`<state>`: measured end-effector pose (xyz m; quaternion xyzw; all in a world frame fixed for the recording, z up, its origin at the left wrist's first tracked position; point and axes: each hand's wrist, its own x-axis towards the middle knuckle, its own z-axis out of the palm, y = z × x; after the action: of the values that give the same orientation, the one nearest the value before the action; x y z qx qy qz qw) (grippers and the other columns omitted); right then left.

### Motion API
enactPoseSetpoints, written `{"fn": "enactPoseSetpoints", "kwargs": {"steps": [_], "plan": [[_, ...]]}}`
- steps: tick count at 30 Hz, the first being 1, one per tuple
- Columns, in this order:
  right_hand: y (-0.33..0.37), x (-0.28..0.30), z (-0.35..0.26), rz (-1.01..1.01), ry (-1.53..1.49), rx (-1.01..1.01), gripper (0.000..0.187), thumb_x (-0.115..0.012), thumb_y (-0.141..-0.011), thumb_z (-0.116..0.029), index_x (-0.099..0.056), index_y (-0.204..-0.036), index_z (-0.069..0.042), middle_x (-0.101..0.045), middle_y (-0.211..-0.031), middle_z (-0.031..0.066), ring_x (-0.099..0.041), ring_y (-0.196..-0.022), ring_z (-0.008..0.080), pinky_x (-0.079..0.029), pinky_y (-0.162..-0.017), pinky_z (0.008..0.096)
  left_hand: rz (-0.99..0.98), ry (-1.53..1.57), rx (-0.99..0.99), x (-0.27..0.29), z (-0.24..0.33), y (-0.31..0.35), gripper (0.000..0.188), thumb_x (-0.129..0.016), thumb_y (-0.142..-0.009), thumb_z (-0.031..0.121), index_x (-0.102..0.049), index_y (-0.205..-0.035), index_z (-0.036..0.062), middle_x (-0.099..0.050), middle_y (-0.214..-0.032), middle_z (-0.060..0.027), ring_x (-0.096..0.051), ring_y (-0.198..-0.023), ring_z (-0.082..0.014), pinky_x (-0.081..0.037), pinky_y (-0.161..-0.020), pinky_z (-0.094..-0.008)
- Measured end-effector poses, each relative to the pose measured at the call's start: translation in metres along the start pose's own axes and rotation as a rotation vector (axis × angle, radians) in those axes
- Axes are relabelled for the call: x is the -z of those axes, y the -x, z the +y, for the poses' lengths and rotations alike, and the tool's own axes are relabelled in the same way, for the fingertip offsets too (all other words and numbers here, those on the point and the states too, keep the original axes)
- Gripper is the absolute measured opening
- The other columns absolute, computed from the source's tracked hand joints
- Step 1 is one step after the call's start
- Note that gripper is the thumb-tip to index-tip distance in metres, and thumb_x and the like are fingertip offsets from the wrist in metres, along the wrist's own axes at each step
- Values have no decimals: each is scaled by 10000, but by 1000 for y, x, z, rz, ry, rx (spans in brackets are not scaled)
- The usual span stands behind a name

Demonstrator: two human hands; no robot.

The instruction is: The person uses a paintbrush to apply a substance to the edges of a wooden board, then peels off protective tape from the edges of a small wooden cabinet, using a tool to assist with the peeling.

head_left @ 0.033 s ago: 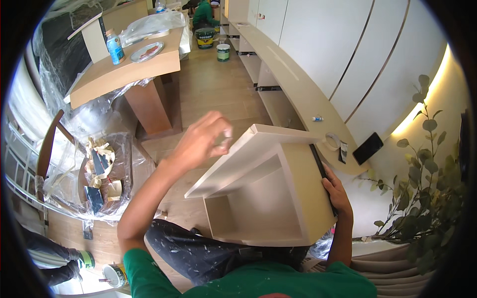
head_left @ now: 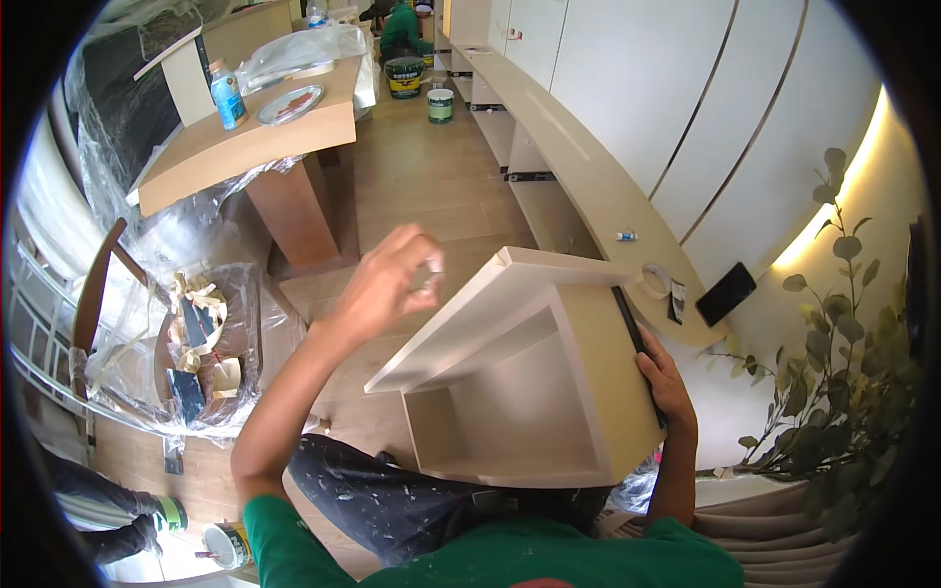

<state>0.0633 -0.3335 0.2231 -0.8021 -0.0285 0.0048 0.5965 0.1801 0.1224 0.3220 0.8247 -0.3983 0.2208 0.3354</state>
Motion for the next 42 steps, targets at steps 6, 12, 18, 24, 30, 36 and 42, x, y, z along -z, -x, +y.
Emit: {"fn": "enactPoseSetpoints", "kwargs": {"steps": [6, 12, 18, 24, 30, 36, 42], "plan": [[1, -1, 6, -17, -9, -15, 628, -534, -1026, -155, -342, -1598, 17, -453, -1590, 173, -433, -1446, 234, -307, -1199, 335, 152, 339, 239, 3, 14, 17, 289, -762, -905, 21, -685, -1180, 62, -642, -1051, -40, -574, -912, -122, -492, -746, -299], [-3, -4, -5, -39, 40, 26, 629, -535, -1050, -175, -318, -1606, 23, -459, -1581, 156, -451, -1418, 207, -333, -1178, 317, 191, 114, -47, -7, 30, -16, 335, -797, -814, -16, -781, -1134, 82, -700, -1164, -88, -623, -990, -266, -529, -814, -373], [-2, -10, -10, -32, -44, -5, 610, -538, -1048, -167, -344, -1593, 25, -465, -1583, 174, -429, -1450, 235, -304, -1202, 337, 221, 102, -74, -18, 22, -15, 326, -813, -780, -21, -797, -1084, 97, -748, -1105, -54, -641, -966, -245, -534, -802, -372], [-2, -10, -7, -43, -68, 13, 611, -535, -1051, -160, -334, -1592, 41, -459, -1588, 168, -419, -1458, 231, -293, -1207, 333, 250, 62, -142, -24, 19, -13, 246, -793, -799, -14, -773, -1027, 76, -740, -1089, -65, -643, -940, -260, -532, -781, -387], [1, -6, -6, -36, -27, 15, 603, -525, -1048, -159, -344, -1588, 41, -471, -1580, 165, -423, -1458, 241, -292, -1207, 339, 221, -92, -208, -21, 21, -18, 177, -756, -842, 12, -695, -1005, 49, -689, -1044, -80, -608, -888, -304, -516, -767, -408], [2, -8, -12, -5, 95, -23, 594, -506, -1061, -201, -354, -1593, 15, -478, -1569, 161, -439, -1438, 230, -310, -1196, 338, 189, -154, -182, -15, 21, -3, 175, -756, -849, 37, -689, -1009, 60, -680, -1051, -80, -601, -893, -303, -511, -782, -409], [0, -9, -9, 9, 71, -36, 610, -509, -1051, -220, -354, -1598, -1, -467, -1576, 179, -432, -1450, 255, -294, -1209, 352, 182, -146, -52, -17, 3, 52, 177, -761, -850, 25, -674, -1000, 61, -678, -1005, -89, -618, -901, -303, -510, -780, -418]]}}
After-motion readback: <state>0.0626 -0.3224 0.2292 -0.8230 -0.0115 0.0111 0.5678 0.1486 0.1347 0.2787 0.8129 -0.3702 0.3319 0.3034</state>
